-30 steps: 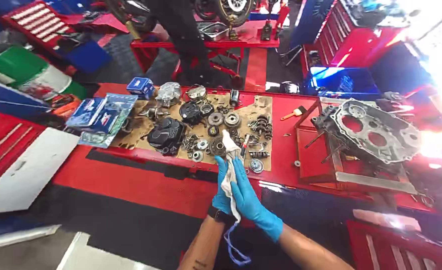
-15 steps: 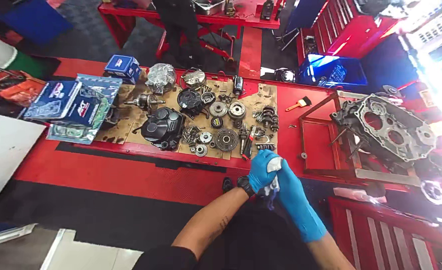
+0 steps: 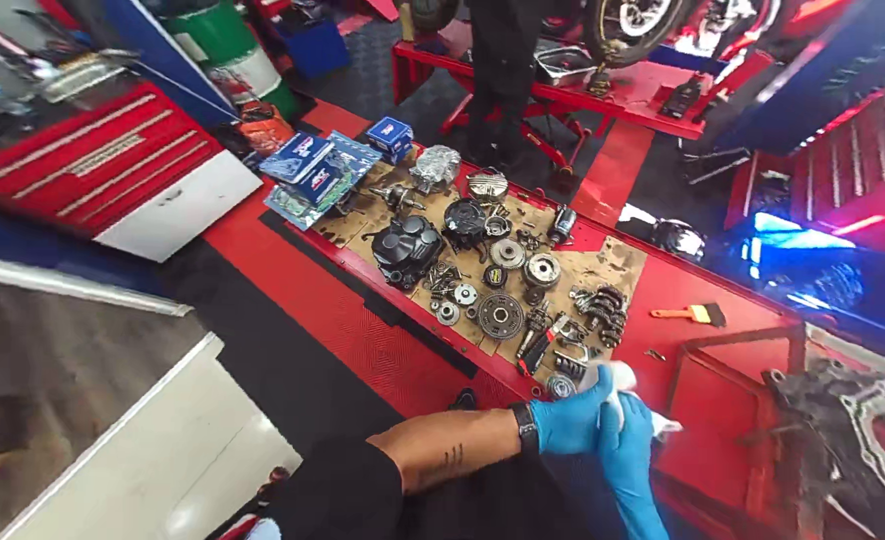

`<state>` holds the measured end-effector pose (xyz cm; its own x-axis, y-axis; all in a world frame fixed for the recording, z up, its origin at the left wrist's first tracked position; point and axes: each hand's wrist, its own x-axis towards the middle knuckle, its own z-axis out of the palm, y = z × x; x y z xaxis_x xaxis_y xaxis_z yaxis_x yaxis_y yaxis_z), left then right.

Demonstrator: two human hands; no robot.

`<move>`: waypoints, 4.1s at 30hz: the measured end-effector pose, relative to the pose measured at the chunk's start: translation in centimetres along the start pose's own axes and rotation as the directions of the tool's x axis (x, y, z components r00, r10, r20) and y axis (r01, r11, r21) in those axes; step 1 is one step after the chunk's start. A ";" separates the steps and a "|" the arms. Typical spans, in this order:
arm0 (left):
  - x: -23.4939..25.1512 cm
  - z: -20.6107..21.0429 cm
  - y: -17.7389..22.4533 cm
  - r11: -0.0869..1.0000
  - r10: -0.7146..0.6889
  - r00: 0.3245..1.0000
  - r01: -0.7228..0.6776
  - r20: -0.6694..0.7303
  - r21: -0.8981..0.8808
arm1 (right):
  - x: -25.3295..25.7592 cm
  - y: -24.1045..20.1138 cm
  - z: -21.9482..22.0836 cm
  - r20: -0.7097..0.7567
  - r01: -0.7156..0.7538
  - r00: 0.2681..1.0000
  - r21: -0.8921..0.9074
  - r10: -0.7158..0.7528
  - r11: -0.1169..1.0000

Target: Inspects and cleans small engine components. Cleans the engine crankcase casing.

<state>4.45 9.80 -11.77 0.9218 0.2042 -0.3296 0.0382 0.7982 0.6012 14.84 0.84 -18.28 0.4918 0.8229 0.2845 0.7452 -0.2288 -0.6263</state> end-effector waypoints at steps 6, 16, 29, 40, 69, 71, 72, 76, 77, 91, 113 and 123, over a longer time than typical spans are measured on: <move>-1.1 -2.8 -2.0 0.997 -0.021 0.998 0.015 0.064 0.079 | 4.0 0.3 -1.1 0.126 -0.393 0.918 0.177 0.376 0.902; -18.7 -18.8 7.2 0.750 0.302 0.665 0.276 -0.683 0.601 | 7.3 9.1 -3.2 0.111 -0.596 0.755 -0.293 0.646 0.747; -21.7 -30.8 11.3 0.761 0.326 0.607 0.287 -0.725 0.582 | 1.1 1.3 10.4 0.266 -0.607 0.631 -0.415 0.729 0.678; -19.1 -29.2 10.9 0.742 0.254 0.726 0.278 -0.639 0.610 | 0.7 3.9 12.6 0.126 -0.776 0.508 -0.364 0.852 0.516; 8.8 -12.2 -10.1 -0.153 0.102 0.941 0.335 -0.322 0.930 | -3.2 12.1 5.4 0.484 -0.694 0.572 -0.143 0.662 0.705; 9.4 -12.0 -10.1 -0.144 0.078 0.935 0.353 -0.345 0.925 | -3.6 11.8 5.5 0.505 -0.659 0.597 -0.134 0.623 0.740; 9.5 -12.1 -10.1 -0.129 0.077 0.933 0.359 -0.351 0.925 | -3.9 11.8 5.6 0.507 -0.644 0.613 -0.124 0.606 0.755; 9.3 -12.7 -10.4 -0.037 0.128 0.930 0.351 -0.344 0.936 | -5.2 12.7 5.6 0.487 -0.620 0.660 -0.078 0.572 0.781; 9.1 -12.8 -10.4 -0.009 0.142 0.926 0.356 -0.351 0.935 | -5.5 12.9 5.6 0.474 -0.616 0.671 -0.072 0.570 0.784; 5.9 -15.5 -9.9 0.091 0.301 0.855 0.415 -0.422 0.905 | -5.1 11.3 4.9 0.330 -0.245 0.901 -0.145 0.280 0.959; 5.0 -12.6 -8.8 0.117 0.368 0.880 0.276 -0.300 0.954 | -2.1 5.5 -1.8 0.201 -0.222 0.965 0.298 0.167 0.928; -2.3 -4.4 -3.7 0.960 -0.003 0.997 0.025 -0.080 0.280 | -2.3 1.5 -4.9 0.195 -0.177 0.979 0.667 0.060 0.724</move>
<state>0.53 8.85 -16.50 0.8879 0.2464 -0.3886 0.1680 0.6126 0.7723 16.98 -3.96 -16.35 0.4383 0.8932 0.0999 0.1524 0.0357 -0.9877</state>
